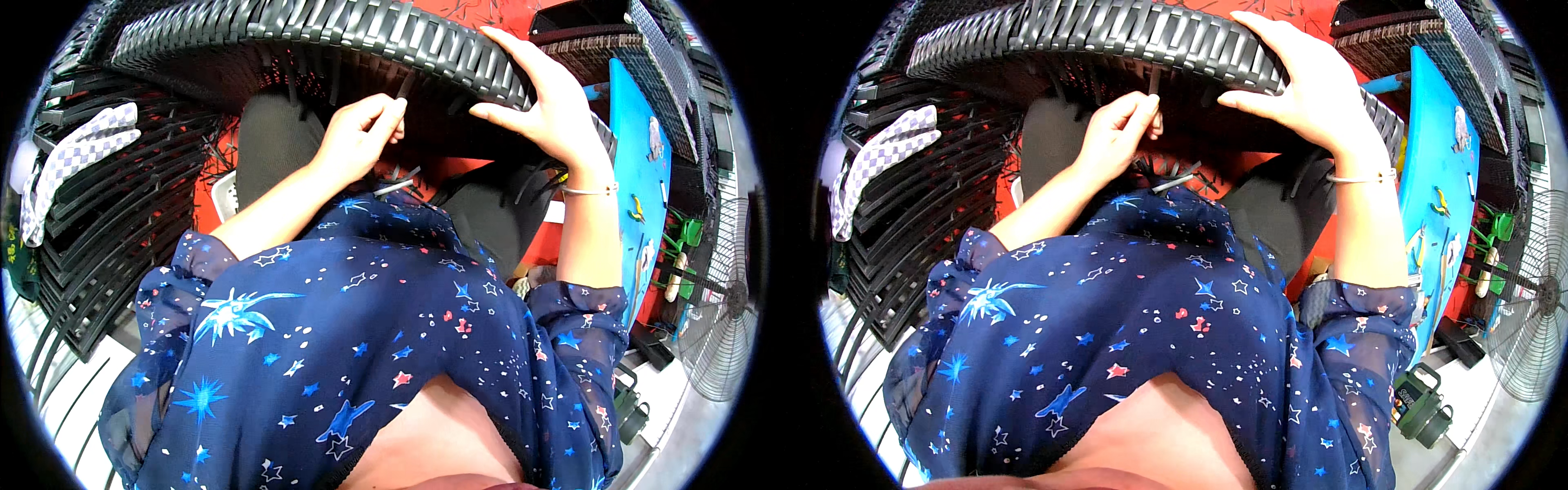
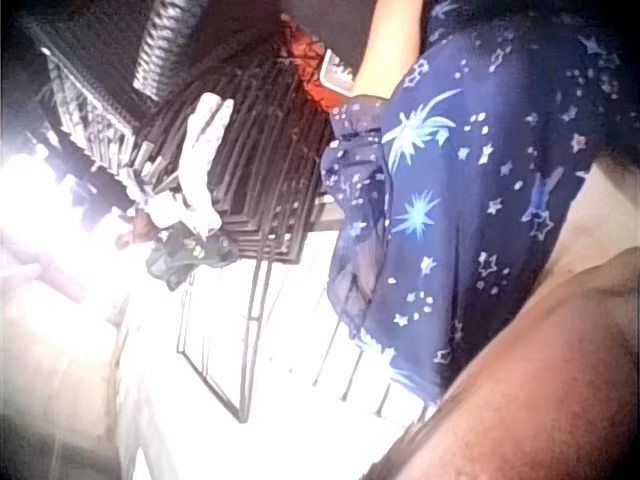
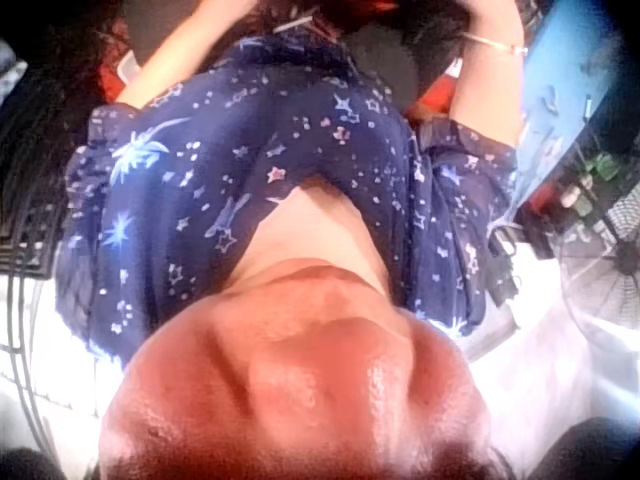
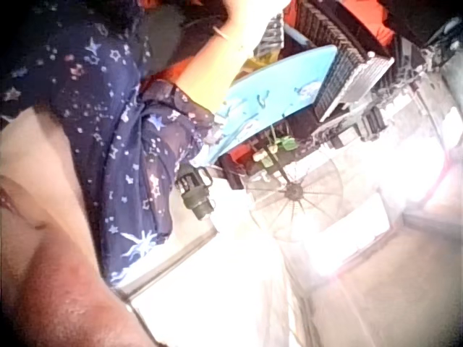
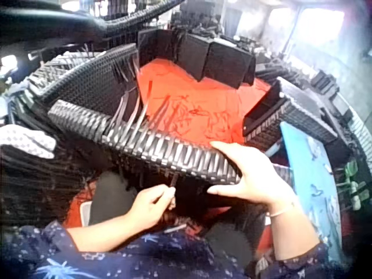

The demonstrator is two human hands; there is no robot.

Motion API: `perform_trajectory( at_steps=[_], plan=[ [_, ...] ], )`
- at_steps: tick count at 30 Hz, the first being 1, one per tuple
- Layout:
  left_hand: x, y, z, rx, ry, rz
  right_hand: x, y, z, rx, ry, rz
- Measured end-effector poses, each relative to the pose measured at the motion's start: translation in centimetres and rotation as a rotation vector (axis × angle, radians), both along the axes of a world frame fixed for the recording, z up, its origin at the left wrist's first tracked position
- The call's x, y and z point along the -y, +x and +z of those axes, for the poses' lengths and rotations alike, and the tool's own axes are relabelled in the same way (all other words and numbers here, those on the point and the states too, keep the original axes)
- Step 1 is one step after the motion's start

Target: The person weaves a black plastic strip into the rim of a large black basket. They use pliers to tuck and secure the strip, then continue weaving by hand, adjusting the weave pattern along the basket's edge.

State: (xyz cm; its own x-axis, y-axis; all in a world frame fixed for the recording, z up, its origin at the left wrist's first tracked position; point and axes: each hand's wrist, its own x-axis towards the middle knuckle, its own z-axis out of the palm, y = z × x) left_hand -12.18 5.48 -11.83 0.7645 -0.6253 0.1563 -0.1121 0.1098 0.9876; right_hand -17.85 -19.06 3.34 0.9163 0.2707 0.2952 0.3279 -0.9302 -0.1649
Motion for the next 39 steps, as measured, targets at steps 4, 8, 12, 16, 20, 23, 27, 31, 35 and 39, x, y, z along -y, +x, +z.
perform_trajectory(
  at_steps=[4,8,12,16,20,23,27,31,35,39],
  plan=[
    [0.7,0.0,1.4,-0.143,-0.106,0.023,0.0,0.6,-0.2,0.044,-0.008,0.022],
    [1.3,0.5,4.4,-0.309,-0.163,-0.011,0.3,0.6,0.2,0.046,0.008,0.037],
    [1.6,0.7,4.6,-0.156,-0.019,0.041,-0.1,0.6,0.4,0.036,0.035,0.028],
    [1.6,2.0,3.5,0.355,-0.018,0.118,-0.2,0.4,0.9,0.068,0.019,0.05],
    [2.3,2.4,2.6,0.665,-0.035,0.199,-0.6,-0.8,1.5,0.133,-0.124,-0.015],
    [2.1,2.4,2.4,0.713,-0.043,0.189,-2.8,-2.7,1.8,0.134,-0.162,-0.159],
    [1.9,1.7,3.0,0.705,-0.077,0.191,-5.6,-4.1,1.7,0.118,-0.13,-0.161],
    [1.8,1.4,3.5,0.72,-0.092,0.179,-6.1,-4.2,1.8,0.137,-0.077,-0.183],
    [1.9,0.4,3.3,0.763,-0.093,0.188,-6.5,-5.2,1.2,0.105,-0.213,-0.219],
    [1.9,0.1,3.5,0.797,-0.109,0.181,-6.9,-5.8,1.8,0.064,-0.127,-0.232]
  ],
)
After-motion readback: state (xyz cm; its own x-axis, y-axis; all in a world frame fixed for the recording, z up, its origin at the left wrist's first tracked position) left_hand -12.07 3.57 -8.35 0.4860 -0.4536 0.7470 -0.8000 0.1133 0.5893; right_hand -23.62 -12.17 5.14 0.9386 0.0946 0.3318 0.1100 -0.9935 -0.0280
